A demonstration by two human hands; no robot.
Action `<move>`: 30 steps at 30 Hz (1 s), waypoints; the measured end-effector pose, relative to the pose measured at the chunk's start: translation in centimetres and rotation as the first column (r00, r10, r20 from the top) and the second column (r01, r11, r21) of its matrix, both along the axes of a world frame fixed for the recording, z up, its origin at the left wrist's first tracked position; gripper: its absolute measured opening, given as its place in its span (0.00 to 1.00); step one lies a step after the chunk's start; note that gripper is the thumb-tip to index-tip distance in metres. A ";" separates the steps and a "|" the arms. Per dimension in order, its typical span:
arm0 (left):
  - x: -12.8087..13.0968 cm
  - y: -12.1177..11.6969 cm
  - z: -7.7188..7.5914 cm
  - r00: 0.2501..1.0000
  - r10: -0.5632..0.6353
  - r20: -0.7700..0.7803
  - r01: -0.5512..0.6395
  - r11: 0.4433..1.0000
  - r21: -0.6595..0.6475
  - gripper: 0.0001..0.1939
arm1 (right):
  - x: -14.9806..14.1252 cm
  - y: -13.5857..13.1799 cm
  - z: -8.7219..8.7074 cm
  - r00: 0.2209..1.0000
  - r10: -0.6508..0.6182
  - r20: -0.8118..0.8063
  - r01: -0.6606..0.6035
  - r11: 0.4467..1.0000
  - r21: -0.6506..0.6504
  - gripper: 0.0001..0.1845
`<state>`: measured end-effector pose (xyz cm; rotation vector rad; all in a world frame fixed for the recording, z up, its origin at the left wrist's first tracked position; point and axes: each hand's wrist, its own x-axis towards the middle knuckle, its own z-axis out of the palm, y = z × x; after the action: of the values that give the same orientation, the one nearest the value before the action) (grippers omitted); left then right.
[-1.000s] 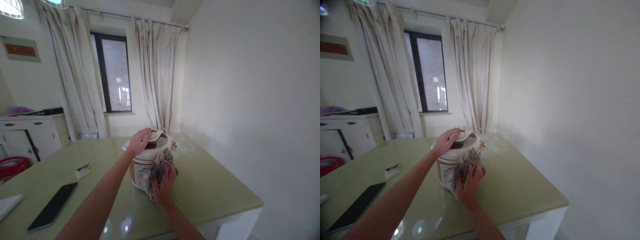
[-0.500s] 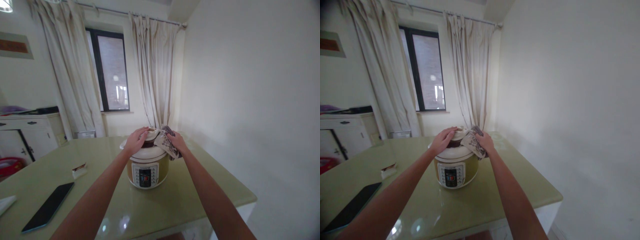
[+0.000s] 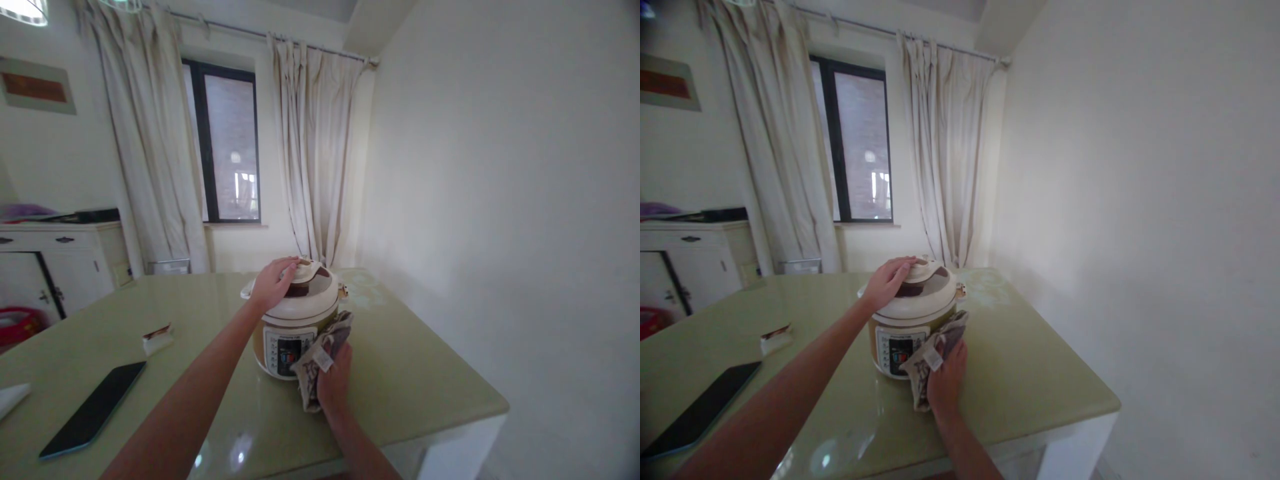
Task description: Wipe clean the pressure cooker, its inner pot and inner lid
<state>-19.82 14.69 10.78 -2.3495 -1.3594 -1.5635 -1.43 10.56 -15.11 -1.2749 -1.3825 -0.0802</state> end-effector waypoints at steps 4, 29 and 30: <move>-0.4 -0.3 0.3 0.989 -0.022 0.147 0.022 1.000 0.001 0.28 | -2.6 -4.1 2.5 0.993 -0.005 0.118 -0.009 0.993 0.115 0.39; -4.3 -2.8 -15.2 0.724 0.315 0.614 -0.212 0.948 -0.236 0.45 | 2.8 -3.1 11.7 0.853 0.121 0.508 -0.298 0.912 0.283 0.25; -3.8 -2.8 -17.4 0.638 0.323 0.699 -0.149 0.942 -0.300 0.46 | 2.1 -3.3 12.0 0.854 0.121 0.506 -0.297 0.912 0.284 0.25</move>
<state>-23.66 11.94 -6.59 -1.4868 -1.9475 -2.5235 0.63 7.25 -3.14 -0.8146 -1.8304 -0.5015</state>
